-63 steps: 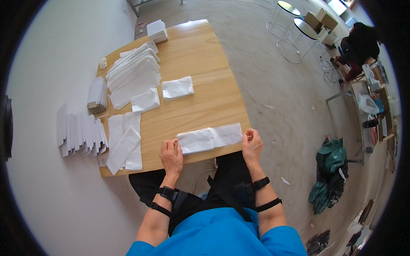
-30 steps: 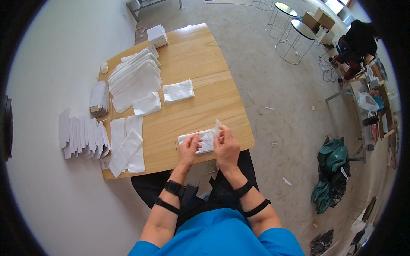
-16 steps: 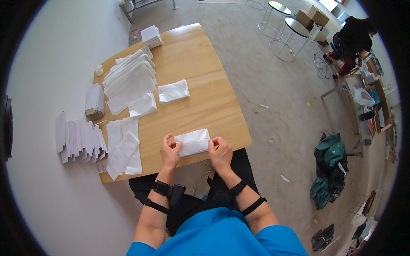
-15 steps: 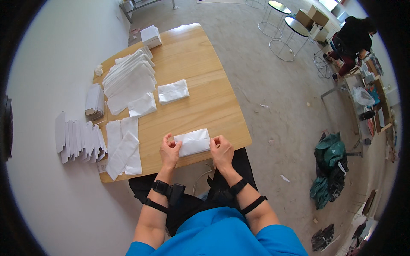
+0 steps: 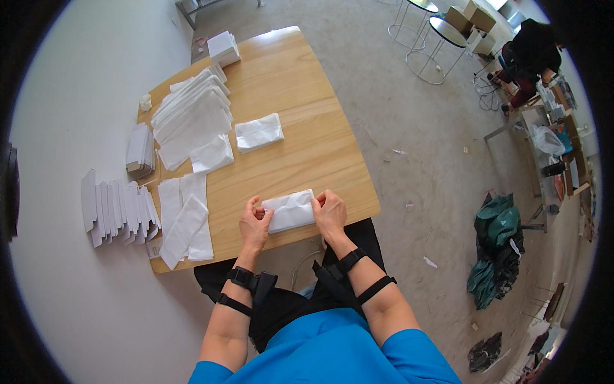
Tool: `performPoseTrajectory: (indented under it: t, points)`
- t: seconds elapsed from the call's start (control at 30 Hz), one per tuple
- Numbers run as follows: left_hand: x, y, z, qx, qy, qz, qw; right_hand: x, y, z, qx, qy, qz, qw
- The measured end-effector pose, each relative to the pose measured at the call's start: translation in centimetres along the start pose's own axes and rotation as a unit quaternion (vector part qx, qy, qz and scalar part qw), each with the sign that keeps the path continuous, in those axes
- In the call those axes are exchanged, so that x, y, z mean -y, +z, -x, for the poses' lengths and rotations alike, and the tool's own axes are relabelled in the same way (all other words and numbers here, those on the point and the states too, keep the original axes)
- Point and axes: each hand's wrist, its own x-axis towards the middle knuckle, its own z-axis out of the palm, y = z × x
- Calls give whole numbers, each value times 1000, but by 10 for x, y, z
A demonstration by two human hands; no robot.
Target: Fold paper strips into specific rectangular shapes on a table.
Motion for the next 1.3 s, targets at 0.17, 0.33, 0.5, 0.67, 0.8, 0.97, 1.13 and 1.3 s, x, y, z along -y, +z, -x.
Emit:
performPoseTrajectory:
  t: [0.17,0.33,0.5,0.67,0.8,0.97,1.13,1.3]
  points:
    - [-1,-3,1,11,11,-17,1000,5,0,1,2,7,-11,1000]
    - [0,-2,1,26,7,11,1000,2,3,0,-2,-3,13,1000]
    - [-3,-4,3,30,-7,5,1000,8,1,1,18,28,-5,999]
    - [1,-6,9,-78,-6,-34,996,11,-9,-2,32,63,-43,997]
    - [3,-15,10,-47,-33,-121,991,20,-14,2,-12,-11,59,998]
    - [-15,1,4,15,-107,-231,967,14,1,1,18,11,115,993]
    - [9,9,7,-33,9,-201,979,11,6,0,39,31,98,994]
    - [-19,10,21,-42,-80,1,996,13,-1,2,63,61,70,994]
